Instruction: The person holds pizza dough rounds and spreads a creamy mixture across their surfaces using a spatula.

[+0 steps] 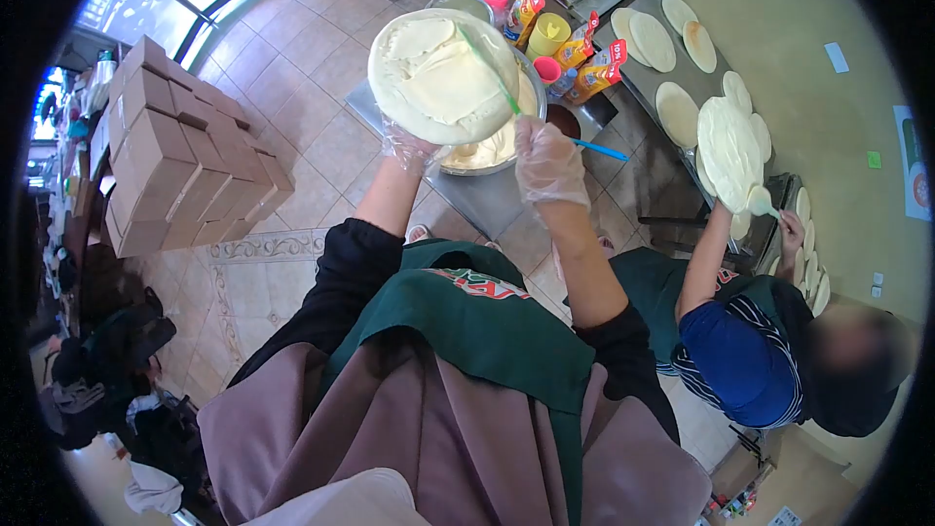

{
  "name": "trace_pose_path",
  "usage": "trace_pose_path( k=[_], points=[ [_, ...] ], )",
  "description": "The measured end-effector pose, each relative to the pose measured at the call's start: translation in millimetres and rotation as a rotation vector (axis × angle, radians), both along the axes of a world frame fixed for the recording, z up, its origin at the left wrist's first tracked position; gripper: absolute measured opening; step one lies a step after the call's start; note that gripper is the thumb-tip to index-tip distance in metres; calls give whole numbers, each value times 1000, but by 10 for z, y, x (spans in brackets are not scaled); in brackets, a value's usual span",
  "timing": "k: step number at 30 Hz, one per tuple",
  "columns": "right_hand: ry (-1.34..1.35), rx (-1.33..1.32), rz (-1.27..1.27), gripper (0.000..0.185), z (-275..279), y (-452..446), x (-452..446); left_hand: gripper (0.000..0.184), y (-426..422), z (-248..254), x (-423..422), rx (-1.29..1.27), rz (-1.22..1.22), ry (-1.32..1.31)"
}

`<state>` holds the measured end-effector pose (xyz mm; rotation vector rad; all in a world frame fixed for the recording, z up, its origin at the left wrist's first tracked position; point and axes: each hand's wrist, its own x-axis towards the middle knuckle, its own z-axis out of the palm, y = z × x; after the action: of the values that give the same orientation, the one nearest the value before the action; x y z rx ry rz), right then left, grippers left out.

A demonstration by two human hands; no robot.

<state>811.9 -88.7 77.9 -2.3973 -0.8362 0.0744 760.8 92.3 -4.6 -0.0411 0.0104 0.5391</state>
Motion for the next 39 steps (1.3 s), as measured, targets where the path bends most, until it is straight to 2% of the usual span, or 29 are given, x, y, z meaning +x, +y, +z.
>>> trace_pose_path(
  k=[3,5,9,13,15,17,18,20,22,23,25,28,29,31,32,34,37,39],
  points=[
    [-77,2,79,24,-32,24,-169,53,-39,31,26,-27,-35,-49],
    [26,59,235,20,-26,1,-308,57,-60,109,51,64,-44,94],
    [50,36,322,20,163,-43,-448,58,-58,112,-2,109,-76,76],
    [43,176,328,21,144,-92,-216,56,-36,65,-12,124,-129,45],
    [-33,86,104,22,200,-47,-58,55,-40,48,-11,124,-135,71],
    [-84,59,67,25,85,-35,49,47,-24,109,-1,248,-182,95],
    [-97,73,146,24,95,-30,32,47,-45,176,-7,249,-183,95],
    [-106,85,223,24,133,-51,-33,49,-118,309,-33,343,-96,275],
    [-80,-64,337,15,202,-96,-86,48,-84,293,-29,354,-113,253],
    [-79,-65,337,15,179,-117,-86,48,-59,267,-31,346,-123,237],
    [-150,13,508,13,109,-172,-84,48,-8,218,-50,345,-136,215],
    [-87,-46,561,14,200,-185,-102,48,19,191,-68,346,-144,210],
    [-85,-48,562,14,180,-204,-73,47,24,185,-66,345,-146,205],
    [2,190,393,16,119,-220,39,47,40,169,-53,342,-147,197],
    [3,190,395,16,128,-202,80,47,44,167,-53,344,-148,194],
    [-41,69,157,19,162,-181,137,47,53,170,-18,345,-143,187],
    [-67,72,268,17,-43,-256,113,46,77,175,63,347,-131,177],
    [-83,58,314,15,15,-277,1,46,130,132,107,336,-119,160]
  ],
)
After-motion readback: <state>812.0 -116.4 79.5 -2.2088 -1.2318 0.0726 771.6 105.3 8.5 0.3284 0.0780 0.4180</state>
